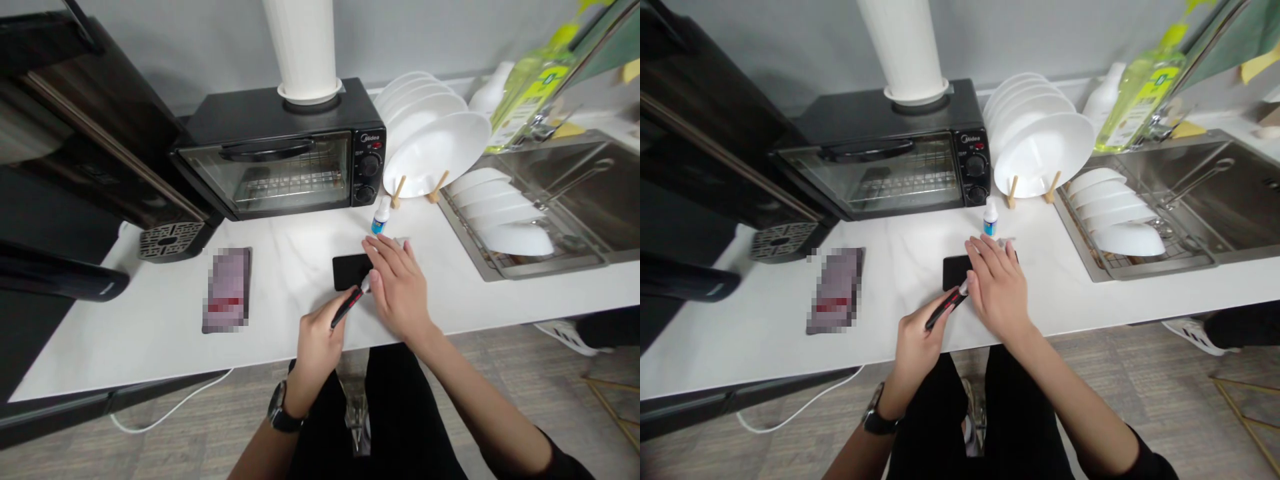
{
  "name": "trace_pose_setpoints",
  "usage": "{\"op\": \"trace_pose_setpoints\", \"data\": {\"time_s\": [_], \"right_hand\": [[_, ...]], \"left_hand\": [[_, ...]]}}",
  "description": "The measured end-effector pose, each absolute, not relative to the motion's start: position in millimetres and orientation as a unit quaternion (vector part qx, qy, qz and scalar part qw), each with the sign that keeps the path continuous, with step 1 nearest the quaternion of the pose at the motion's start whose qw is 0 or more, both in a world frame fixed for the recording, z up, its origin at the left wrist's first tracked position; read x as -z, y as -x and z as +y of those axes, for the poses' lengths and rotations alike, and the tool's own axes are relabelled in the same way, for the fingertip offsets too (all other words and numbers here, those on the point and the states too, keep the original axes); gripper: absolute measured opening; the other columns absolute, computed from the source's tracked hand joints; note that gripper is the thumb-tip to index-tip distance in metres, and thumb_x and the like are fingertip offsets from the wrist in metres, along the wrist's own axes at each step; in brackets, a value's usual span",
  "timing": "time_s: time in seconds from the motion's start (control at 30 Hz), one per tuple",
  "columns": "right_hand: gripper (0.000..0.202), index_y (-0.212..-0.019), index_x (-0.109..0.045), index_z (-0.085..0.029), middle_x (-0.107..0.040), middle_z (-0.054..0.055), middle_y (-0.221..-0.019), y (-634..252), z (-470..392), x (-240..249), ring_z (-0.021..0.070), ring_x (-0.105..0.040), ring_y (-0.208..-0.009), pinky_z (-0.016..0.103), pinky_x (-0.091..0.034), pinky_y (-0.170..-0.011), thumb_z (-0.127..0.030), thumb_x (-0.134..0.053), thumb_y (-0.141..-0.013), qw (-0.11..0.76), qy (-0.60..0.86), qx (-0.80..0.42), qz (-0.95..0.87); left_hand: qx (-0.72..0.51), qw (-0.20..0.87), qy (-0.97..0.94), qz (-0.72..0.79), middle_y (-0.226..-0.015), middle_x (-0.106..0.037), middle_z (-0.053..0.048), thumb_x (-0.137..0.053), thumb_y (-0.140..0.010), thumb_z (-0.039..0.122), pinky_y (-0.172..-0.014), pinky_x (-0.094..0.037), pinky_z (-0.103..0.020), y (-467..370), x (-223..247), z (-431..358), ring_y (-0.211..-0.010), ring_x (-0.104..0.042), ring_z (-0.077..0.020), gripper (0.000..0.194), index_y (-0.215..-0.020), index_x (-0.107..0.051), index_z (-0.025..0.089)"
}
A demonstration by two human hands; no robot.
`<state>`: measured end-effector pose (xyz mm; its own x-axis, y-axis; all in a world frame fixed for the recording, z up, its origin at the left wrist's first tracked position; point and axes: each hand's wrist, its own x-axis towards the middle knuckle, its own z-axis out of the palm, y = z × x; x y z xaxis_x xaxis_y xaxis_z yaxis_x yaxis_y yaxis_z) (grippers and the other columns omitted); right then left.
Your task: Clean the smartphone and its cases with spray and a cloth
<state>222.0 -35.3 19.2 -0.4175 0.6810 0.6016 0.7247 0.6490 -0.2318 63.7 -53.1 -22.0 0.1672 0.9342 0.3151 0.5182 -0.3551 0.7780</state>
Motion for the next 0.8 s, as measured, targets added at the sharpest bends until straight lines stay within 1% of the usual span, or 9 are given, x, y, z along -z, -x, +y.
{"op": "trace_pose_setpoints", "data": {"time_s": [0.1, 0.17, 0.23, 0.33, 0.4, 0.47, 0.57, 0.7, 0.8], "right_hand": [[0.047, -0.144, -0.065, -0.01, -0.065, 0.011, -0.153, -220.8, -36.9, -18.2, 0.0236, -0.055, -0.148, 0.041, -0.044, -0.126, -0.03, -0.045, -0.106, 0.324, 0.362, 0.022, -0.874], [0.045, -0.147, -0.061, -0.015, -0.064, 0.008, -0.155, -221.8, -36.7, -16.6, 0.0202, -0.055, -0.147, 0.043, -0.038, -0.129, -0.026, -0.047, -0.106, 0.323, 0.361, 0.025, -0.874], [0.043, -0.143, -0.063, -0.011, -0.067, 0.013, -0.15, -222.6, -36.5, -15.2, 0.0231, -0.056, -0.146, 0.05, -0.034, -0.132, -0.018, -0.043, -0.106, 0.372, 0.489, 0.023, -0.789], [0.044, -0.144, -0.062, -0.01, -0.068, 0.013, -0.148, -222.6, -40.2, -14.6, 0.0281, -0.06, -0.142, 0.054, -0.042, -0.127, -0.019, -0.046, -0.104, 0.36, 0.414, -0.01, -0.836], [0.049, -0.15, -0.057, -0.011, -0.068, 0.012, -0.149, -225.5, -44.4, -15.2, 0.0269, -0.063, -0.14, 0.051, -0.049, -0.122, -0.014, -0.046, -0.102, 0.367, 0.347, -0.024, -0.863], [0.057, -0.157, -0.05, -0.015, -0.066, 0.012, -0.151, -232.6, -47.4, -16.0, 0.0239, -0.063, -0.141, 0.049, -0.053, -0.119, -0.006, -0.043, -0.101, 0.422, 0.325, -0.045, -0.845], [0.066, -0.162, -0.045, -0.026, -0.065, 0.008, -0.153, -244.1, -49.4, -17.5, 0.0203, -0.061, -0.143, 0.047, -0.056, -0.117, -0.002, -0.04, -0.101, 0.512, 0.308, -0.129, -0.791], [0.052, -0.155, -0.054, -0.031, -0.071, 0.005, -0.145, -247.1, -53.7, -26.4, 0.0206, -0.07, -0.131, 0.041, -0.062, -0.109, -0.012, -0.048, -0.107, 0.573, 0.397, -0.255, -0.67], [0.042, -0.147, -0.062, -0.03, -0.077, 0.004, -0.135, -241.2, -61.2, -42.2, 0.0213, -0.074, -0.126, 0.045, -0.06, -0.112, -0.02, -0.046, -0.11, 0.655, 0.444, -0.207, -0.576]], "left_hand": [[-0.406, 0.263, -0.714, 0.507, -0.102, -0.084, -0.009, -0.053, -0.101, 0.02, -0.082, -0.065, -0.033, -64.0, 22.2, -51.3, -0.09, -0.081, -0.0253, 0.03, -0.118, -0.078, 0.021], [-0.406, 0.266, -0.713, 0.506, -0.107, -0.084, -0.009, -0.053, -0.101, 0.02, -0.086, -0.065, -0.033, -64.0, 21.7, -49.4, -0.096, -0.081, -0.0256, 0.031, -0.12, -0.077, 0.021], [-0.41, 0.272, -0.71, 0.504, -0.115, -0.083, -0.008, -0.054, -0.101, 0.018, -0.091, -0.064, -0.034, -63.9, 21.1, -47.1, -0.102, -0.08, -0.0249, 0.032, -0.124, -0.075, 0.022], [-0.426, 0.257, -0.709, 0.5, -0.097, -0.083, -0.006, -0.057, -0.094, 0.012, -0.077, -0.066, -0.034, -62.5, 18.4, -46.1, -0.083, -0.081, -0.0256, 0.024, -0.106, -0.076, 0.021], [-0.44, 0.251, -0.697, 0.508, -0.092, -0.082, -0.005, -0.06, -0.09, 0.01, -0.071, -0.065, -0.033, -61.4, 11.8, -48.3, -0.079, -0.08, -0.0255, 0.021, -0.103, -0.073, 0.021], [-0.478, 0.269, -0.661, 0.512, -0.1, -0.082, -0.003, -0.067, -0.089, 0.009, -0.077, -0.065, -0.03, -61.6, -0.5, -52.2, -0.089, -0.081, -0.0223, 0.025, -0.11, -0.068, 0.023], [-0.575, 0.248, -0.631, 0.458, -0.099, -0.08, 0.0, -0.074, -0.088, 0.007, -0.086, -0.062, -0.026, -66.6, -25.2, -56.3, -0.094, -0.078, -0.0162, 0.02, -0.099, -0.067, 0.023], [-0.591, 0.167, -0.675, 0.408, -0.099, -0.077, 0.0, -0.075, -0.091, 0.007, -0.084, -0.06, -0.024, -79.8, -49.1, -54.1, -0.091, -0.075, -0.0138, 0.023, -0.107, -0.074, 0.024], [-0.545, 0.139, -0.718, 0.41, -0.11, -0.077, -0.004, -0.069, -0.094, 0.006, -0.087, -0.062, -0.026, -88.0, -48.7, -52.5, -0.099, -0.076, -0.0166, 0.03, -0.117, -0.075, 0.024]]}}
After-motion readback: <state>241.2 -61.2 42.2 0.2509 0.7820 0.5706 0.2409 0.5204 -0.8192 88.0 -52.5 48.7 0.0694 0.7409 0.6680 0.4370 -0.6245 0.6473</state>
